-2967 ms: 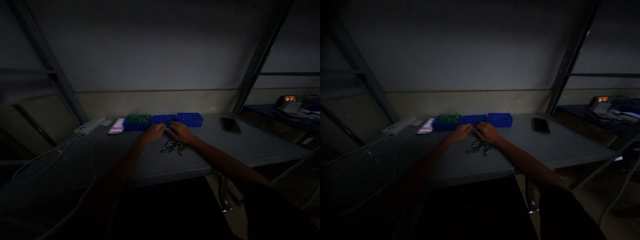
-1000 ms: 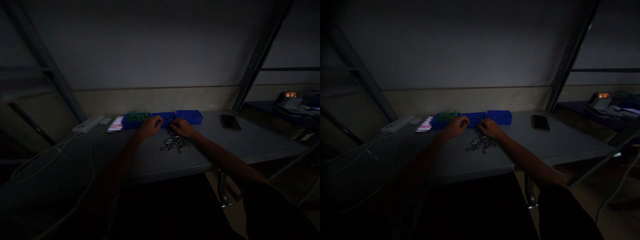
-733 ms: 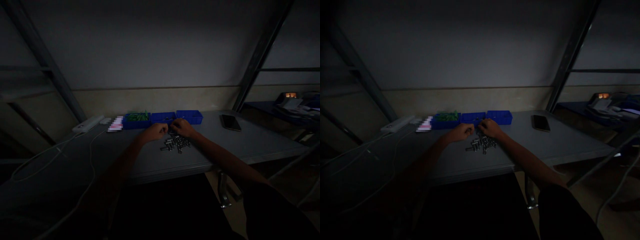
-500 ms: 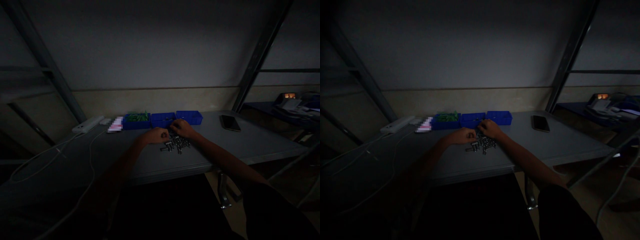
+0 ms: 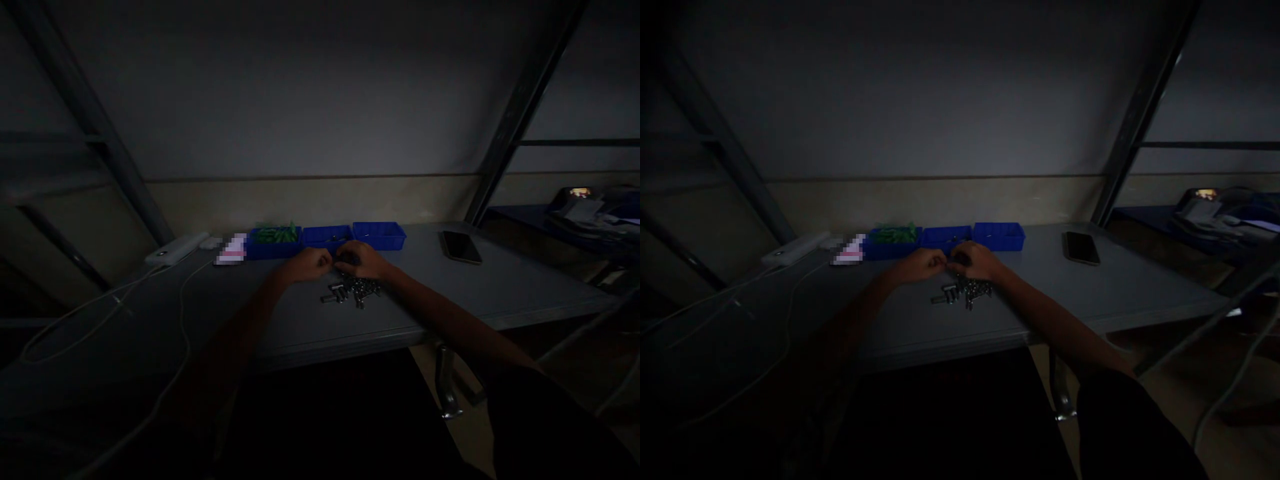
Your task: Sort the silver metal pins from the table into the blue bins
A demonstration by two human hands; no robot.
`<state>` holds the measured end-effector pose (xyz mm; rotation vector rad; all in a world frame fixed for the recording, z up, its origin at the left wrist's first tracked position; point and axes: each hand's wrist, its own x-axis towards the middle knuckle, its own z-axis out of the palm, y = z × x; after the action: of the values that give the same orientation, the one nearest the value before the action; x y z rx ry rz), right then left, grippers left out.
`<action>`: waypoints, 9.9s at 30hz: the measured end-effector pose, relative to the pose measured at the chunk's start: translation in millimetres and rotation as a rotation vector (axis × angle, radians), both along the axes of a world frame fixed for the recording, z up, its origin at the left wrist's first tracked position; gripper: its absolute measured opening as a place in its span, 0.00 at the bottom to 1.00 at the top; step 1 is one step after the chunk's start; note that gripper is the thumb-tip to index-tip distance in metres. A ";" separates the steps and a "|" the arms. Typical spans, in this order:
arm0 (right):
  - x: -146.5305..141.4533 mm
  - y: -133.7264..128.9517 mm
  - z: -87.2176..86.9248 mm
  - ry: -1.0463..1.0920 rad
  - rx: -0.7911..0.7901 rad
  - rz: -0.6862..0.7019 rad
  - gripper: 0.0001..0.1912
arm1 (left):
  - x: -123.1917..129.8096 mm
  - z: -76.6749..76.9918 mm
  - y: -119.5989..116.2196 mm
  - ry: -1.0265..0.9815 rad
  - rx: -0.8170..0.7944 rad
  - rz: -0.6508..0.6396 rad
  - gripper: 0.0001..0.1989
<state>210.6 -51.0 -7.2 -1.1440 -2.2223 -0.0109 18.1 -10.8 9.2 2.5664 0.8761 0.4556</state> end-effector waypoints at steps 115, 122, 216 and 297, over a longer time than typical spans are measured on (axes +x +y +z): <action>-14.0 -2.5 -1.8 0.028 0.051 -0.060 0.12 | -2.6 8.6 -1.5 -0.286 0.088 0.019 0.08; -15.2 -6.1 0.6 0.067 0.082 -0.043 0.09 | -3.6 11.2 -3.0 -0.236 0.098 0.073 0.13; -14.1 -4.5 4.7 0.292 -0.142 -0.033 0.17 | 5.4 0.0 0.8 -0.285 0.186 0.096 0.11; -40.5 -39.4 11.7 -0.174 -0.126 0.374 0.10 | -9.8 -2.0 28.8 -0.160 0.477 0.665 0.11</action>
<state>170.1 -90.4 4.5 -0.7989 -2.5932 0.1943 8.3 18.0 7.3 2.5151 1.7297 1.1612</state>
